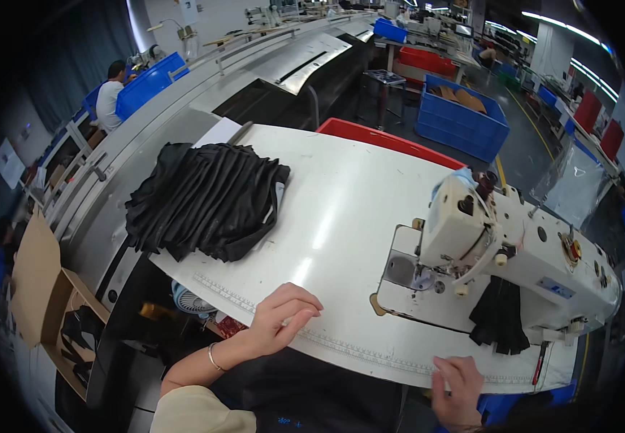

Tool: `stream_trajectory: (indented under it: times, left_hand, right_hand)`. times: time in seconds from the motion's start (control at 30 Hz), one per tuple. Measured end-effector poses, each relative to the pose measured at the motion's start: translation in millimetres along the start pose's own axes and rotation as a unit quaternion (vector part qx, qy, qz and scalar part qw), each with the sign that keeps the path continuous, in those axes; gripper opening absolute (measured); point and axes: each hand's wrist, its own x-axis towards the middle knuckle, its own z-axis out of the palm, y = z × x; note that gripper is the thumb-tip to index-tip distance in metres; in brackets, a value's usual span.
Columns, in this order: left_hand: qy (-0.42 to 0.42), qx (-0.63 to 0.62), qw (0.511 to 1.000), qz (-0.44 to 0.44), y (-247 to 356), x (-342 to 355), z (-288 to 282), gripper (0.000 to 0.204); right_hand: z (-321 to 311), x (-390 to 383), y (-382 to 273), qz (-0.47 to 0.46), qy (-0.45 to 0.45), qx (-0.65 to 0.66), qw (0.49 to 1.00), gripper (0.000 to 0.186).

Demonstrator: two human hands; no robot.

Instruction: Sewing a strap onto a black fabric component using an industrial sewing machine.

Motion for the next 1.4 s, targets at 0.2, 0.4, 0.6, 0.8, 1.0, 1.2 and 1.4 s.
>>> stream_trajectory:
  times: [0.2, 0.4, 0.6, 0.8, 1.0, 1.2, 1.4]
  left_hand:
    - [0.274, 0.298, 0.912, -0.065, -39.5, -47.6, -112.7, 0.016]
    - [0.14, 0.443, 0.86, -0.21, -54.6, -52.7, -217.8, 0.079]
    - [0.063, 0.382, 0.91, -0.152, -113.3, -39.5, -268.5, 0.05]
    - [0.293, 0.346, 0.888, -0.074, -69.1, 31.3, -233.3, 0.043]
    - [0.057, 0.47, 0.88, 0.026, -72.8, 30.4, -119.0, 0.048]
    - [-0.059, 0.483, 0.873, -0.039, -78.4, 4.7, -106.8, 0.065]
    - [-0.053, 0.18, 0.981, -0.04, -21.6, 12.3, -166.4, 0.076]
  right_hand:
    - [154.1, 130.4, -72.5, -0.292, -0.105, 0.11, 0.944, 0.04]
    - [242.7, 184.2, -100.4, -0.309, -0.135, 0.063, 0.939, 0.065]
    - [286.0, 195.3, -103.8, -0.262, -0.153, 0.07, 0.95, 0.077]
    - [288.3, 196.1, -94.2, -0.255, -0.163, 0.032, 0.952, 0.067]
    - [280.8, 175.9, -80.8, -0.258, -0.116, 0.075, 0.956, 0.035]
    - [218.2, 161.3, -75.0, -0.106, -0.251, 0.202, 0.941, 0.03]
    - [215.5, 185.1, -119.5, -0.174, -0.037, 0.286, 0.942, 0.064]
